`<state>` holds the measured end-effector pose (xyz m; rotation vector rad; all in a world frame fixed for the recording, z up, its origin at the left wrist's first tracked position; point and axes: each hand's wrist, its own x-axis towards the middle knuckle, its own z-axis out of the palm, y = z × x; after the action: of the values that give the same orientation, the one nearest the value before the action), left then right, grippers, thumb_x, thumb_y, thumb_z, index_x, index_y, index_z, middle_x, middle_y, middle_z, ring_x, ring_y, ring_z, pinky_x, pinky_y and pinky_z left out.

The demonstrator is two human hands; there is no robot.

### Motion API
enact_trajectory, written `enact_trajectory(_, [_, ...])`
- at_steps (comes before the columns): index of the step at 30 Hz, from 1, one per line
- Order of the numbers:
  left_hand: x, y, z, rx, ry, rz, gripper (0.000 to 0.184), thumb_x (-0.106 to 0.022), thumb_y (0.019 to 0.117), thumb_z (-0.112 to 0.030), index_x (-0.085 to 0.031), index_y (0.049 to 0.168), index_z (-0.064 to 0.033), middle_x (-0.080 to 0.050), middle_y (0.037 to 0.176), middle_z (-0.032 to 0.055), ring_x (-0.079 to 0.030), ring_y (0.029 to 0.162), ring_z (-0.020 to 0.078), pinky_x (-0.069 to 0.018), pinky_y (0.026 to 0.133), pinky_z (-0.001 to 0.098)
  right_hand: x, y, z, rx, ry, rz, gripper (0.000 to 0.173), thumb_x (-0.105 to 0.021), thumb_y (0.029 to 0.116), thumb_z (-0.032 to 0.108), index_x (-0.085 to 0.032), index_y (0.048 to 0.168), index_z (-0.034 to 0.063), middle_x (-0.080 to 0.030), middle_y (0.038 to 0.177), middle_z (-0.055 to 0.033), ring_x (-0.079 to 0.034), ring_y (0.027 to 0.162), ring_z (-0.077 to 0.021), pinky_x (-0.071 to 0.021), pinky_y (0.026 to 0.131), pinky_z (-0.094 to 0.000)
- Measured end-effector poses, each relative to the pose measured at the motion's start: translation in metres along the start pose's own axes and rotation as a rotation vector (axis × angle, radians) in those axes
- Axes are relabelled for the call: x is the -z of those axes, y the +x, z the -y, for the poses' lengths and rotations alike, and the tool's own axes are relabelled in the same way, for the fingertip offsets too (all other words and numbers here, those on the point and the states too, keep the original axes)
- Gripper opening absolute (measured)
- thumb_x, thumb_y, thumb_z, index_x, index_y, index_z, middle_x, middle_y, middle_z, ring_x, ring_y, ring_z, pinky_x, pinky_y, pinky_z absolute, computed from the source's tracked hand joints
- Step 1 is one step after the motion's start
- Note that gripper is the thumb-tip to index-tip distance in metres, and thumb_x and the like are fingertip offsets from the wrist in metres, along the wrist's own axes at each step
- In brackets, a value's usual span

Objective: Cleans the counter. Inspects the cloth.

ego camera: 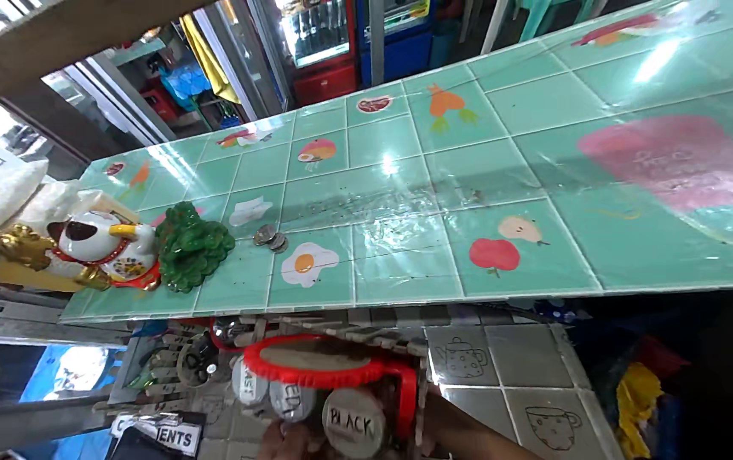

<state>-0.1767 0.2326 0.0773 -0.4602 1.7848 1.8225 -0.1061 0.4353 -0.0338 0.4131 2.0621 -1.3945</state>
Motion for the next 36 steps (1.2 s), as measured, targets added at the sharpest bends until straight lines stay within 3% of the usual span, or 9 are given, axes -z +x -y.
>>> enact_trajectory(5, [-0.037, 0.032, 0.015, 0.015, 0.0, -0.008, 0.016, -0.042, 0.1021, 0.001, -0.049, 0.115, 0.0053, -0.067, 0.082, 0.0124, -0.07, 0.068, 0.0213, -0.0632, 0.063, 0.039, -0.009, 0.019, -0.012, 0.24, -0.166, 0.051, 0.045, -0.063, 0.1004, 0.028, -0.062, 0.134, -0.002, -0.062, 0.136, -0.025, -0.056, 0.131, -0.0364, -0.038, 0.114, -0.0536])
enact_trajectory(10, [-0.046, 0.058, 0.029, -0.011, -0.053, -0.092, 0.022, -0.044, 0.103, -0.001, -0.045, 0.124, 0.0065, -0.064, 0.088, 0.0175, -0.068, 0.068, 0.0251, -0.0624, 0.061, 0.0417, -0.026, 0.069, -0.06, 0.769, -0.329, 0.13, 0.046, -0.052, 0.0956, -0.005, -0.07, 0.132, 0.0159, -0.06, 0.147, -0.005, -0.051, 0.141, -0.0276, -0.039, 0.117, -0.0557])
enact_trajectory(17, [-0.061, 0.093, 0.038, -0.024, -0.08, -0.194, 0.032, -0.044, 0.1062, -0.003, -0.036, 0.136, 0.0053, -0.061, 0.089, 0.0197, -0.067, 0.062, 0.0247, -0.062, 0.057, 0.0404, -0.011, 0.058, -0.071, 0.947, -0.255, 0.0, 0.046, -0.05, 0.0906, -0.015, -0.075, 0.121, 0.0093, -0.067, 0.136, -0.008, -0.052, 0.14, -0.0257, -0.0344, 0.123, -0.0439])
enact_trajectory(23, [-0.067, 0.11, 0.049, -0.048, -0.075, -0.196, 0.031, -0.047, 0.1076, -0.009, -0.038, 0.136, 0.0016, -0.057, 0.083, 0.0148, -0.06, 0.058, 0.02, -0.0589, 0.057, 0.0368, 0.001, 0.041, -0.081, 0.833, -0.257, -0.053, 0.047, -0.045, 0.0946, -0.012, -0.074, 0.123, 0.0124, -0.066, 0.139, -0.0048, -0.049, 0.143, -0.0225, -0.0339, 0.123, -0.0424])
enact_trajectory(26, [-0.059, 0.106, 0.059, -0.072, -0.066, -0.187, 0.046, -0.047, 0.1094, -0.021, -0.031, 0.15, -0.0074, -0.059, 0.108, 0.0197, -0.067, 0.073, 0.0266, -0.0612, 0.064, 0.042, 0.001, 0.041, -0.08, 0.746, -0.238, -0.09, 0.05, -0.043, 0.096, -0.009, -0.072, 0.129, 0.0153, -0.062, 0.143, -0.0044, -0.047, 0.144, -0.0212, -0.0341, 0.123, -0.0434])
enact_trajectory(29, [-0.037, 0.074, 0.094, -0.163, 0.179, -0.097, 0.061, -0.051, 0.1072, -0.024, -0.023, 0.155, 0.0012, -0.055, 0.133, 0.0267, -0.068, 0.102, 0.0294, -0.0596, 0.083, 0.0434, 0.005, 0.036, -0.077, 0.638, -0.14, -0.172, 0.049, -0.044, 0.0983, -0.002, -0.069, 0.134, 0.0217, -0.06, 0.146, 0.001, -0.049, 0.142, -0.0152, -0.0383, 0.12, -0.0438])
enact_trajectory(31, [-0.019, 0.047, 0.124, -0.284, 0.498, 0.066, 0.078, -0.073, 0.0907, -0.021, -0.031, 0.15, 0.007, -0.053, 0.139, 0.0256, -0.062, 0.119, 0.0275, -0.0556, 0.097, 0.0411, 0.005, 0.035, -0.077, 0.632, -0.08, -0.216, 0.049, -0.046, 0.0975, -0.001, -0.069, 0.134, 0.0213, -0.061, 0.145, 0.0021, -0.05, 0.14, -0.0122, -0.0404, 0.119, -0.0412])
enact_trajectory(33, [-0.008, 0.031, 0.142, -0.41, 0.964, 0.204, 0.095, -0.088, 0.0751, -0.039, -0.044, 0.145, 0.0076, -0.054, 0.142, 0.0257, -0.055, 0.131, 0.0344, -0.0474, 0.109, 0.0478, 0.004, 0.035, -0.079, 0.632, -0.065, -0.238, 0.049, -0.046, 0.0961, -0.002, -0.07, 0.133, 0.02, -0.061, 0.145, 0.0013, -0.05, 0.14, -0.0118, -0.0408, 0.119, -0.04])
enact_trajectory(36, [-0.001, 0.035, 0.156, -0.722, 1.407, 0.241, 0.105, -0.084, 0.0657, -0.065, -0.056, 0.138, 0.0065, -0.059, 0.14, 0.0246, -0.058, 0.128, 0.0408, -0.046, 0.105, 0.0582, 0.005, 0.037, -0.078, 0.633, -0.06, -0.255, 0.046, -0.049, 0.0946, -0.006, -0.072, 0.128, 0.0157, -0.066, 0.138, -0.0019, -0.056, 0.134, -0.014, -0.0445, 0.116, -0.0402])
